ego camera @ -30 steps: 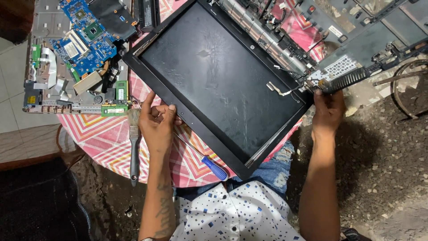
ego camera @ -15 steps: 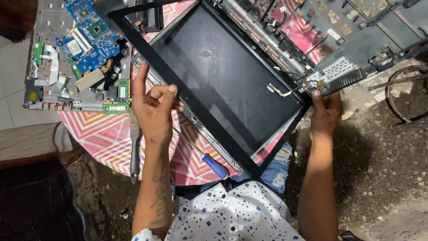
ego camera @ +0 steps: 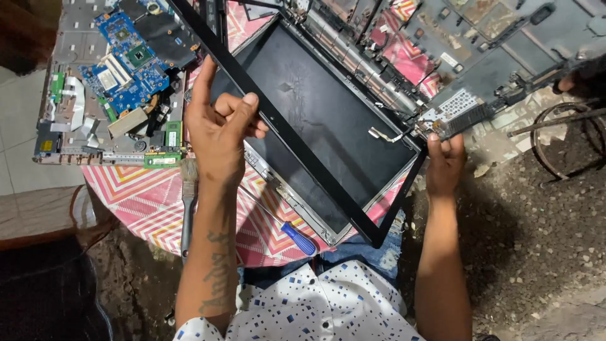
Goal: Reattaching a laptop screen bezel and adjusting internal components like hinges and cables.
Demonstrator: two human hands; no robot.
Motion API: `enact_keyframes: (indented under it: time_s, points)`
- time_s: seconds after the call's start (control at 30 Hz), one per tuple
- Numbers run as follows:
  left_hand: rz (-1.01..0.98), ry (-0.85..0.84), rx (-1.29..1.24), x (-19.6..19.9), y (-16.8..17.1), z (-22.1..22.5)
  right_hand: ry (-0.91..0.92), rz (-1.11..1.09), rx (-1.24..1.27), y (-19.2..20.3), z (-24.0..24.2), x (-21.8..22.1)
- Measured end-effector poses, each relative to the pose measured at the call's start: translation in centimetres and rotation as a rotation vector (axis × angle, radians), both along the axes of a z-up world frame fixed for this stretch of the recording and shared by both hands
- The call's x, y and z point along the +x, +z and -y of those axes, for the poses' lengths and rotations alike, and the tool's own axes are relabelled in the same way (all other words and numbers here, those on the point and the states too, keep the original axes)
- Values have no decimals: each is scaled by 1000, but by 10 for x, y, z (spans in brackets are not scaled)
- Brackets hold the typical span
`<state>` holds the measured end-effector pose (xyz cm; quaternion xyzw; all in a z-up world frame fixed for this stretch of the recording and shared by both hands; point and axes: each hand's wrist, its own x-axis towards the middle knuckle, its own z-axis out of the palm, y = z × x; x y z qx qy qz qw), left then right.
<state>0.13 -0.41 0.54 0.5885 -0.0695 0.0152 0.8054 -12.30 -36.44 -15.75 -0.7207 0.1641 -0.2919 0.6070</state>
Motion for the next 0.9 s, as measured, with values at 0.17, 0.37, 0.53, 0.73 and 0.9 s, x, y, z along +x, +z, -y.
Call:
enact_keyframes:
  time_s: [0.17, 0.37, 0.53, 0.73, 0.9]
  points:
    - [7, -31, -32, 11, 10, 12, -32, -32, -89, 6, -3, 0]
    - [-137, -90, -57, 14, 19, 26, -40, -83, -100, 14, -6, -1]
    - [-137, -115, -98, 12, 4, 26, -79, -157, -81, -14, 8, -6]
    - [-121, -79, -74, 6, -48, -7, -194, -187, -139, -46, 19, -9]
    - [-185, 66, 22, -15, -96, -40, -185, -86, -61, -48, 23, -16]
